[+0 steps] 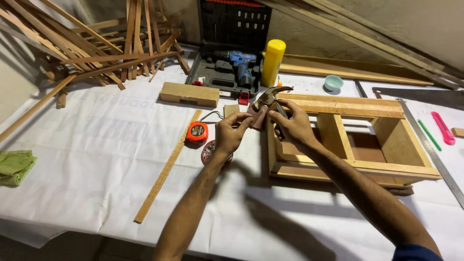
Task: The person is assembling a small wooden shelf unit by measuring, fitting, and hammering small nails.
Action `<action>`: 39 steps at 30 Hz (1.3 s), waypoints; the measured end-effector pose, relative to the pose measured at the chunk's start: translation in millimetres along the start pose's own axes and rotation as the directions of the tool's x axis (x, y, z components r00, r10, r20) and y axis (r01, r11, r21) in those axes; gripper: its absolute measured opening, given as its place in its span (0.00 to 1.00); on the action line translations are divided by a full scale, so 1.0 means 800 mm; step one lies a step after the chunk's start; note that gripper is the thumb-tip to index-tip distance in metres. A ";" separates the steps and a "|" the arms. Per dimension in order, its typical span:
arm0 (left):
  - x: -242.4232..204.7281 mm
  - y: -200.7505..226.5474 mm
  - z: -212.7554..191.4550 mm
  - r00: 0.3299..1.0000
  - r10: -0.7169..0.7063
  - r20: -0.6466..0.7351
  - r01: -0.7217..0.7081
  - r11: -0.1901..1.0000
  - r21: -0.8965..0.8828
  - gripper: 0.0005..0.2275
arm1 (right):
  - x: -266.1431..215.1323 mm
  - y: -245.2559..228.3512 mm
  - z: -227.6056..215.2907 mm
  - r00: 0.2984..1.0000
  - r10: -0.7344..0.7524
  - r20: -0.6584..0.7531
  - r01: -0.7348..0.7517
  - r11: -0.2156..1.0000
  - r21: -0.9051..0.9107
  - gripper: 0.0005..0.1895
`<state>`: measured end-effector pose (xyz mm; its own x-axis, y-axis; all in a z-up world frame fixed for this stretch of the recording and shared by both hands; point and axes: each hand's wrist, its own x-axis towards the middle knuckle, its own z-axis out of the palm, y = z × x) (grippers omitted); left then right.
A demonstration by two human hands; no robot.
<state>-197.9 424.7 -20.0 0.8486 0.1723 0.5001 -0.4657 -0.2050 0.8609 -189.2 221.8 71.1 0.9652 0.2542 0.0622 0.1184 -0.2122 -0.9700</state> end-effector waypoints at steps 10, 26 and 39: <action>0.076 -0.064 0.094 0.981 0.128 0.146 -0.140 0.987 0.074 0.09 | 0.092 0.091 -0.085 0.987 -0.142 -0.079 0.131 0.983 -0.130 0.24; 0.078 -0.124 0.136 0.986 0.149 -0.070 -0.150 0.989 -0.007 0.08 | 0.104 0.134 -0.084 0.947 -0.301 -0.112 0.269 0.934 -0.236 0.22; 0.093 -0.101 0.125 0.980 0.199 0.028 -0.201 0.970 0.137 0.06 | 0.109 0.132 -0.085 0.942 -0.310 -0.131 0.228 0.874 -0.428 0.22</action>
<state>-72.4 358.0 -61.8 0.7457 0.1007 0.6587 -0.5879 -0.3657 0.7215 -76.4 157.4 -10.0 0.9027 0.1814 0.3903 0.4239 -0.5315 -0.7334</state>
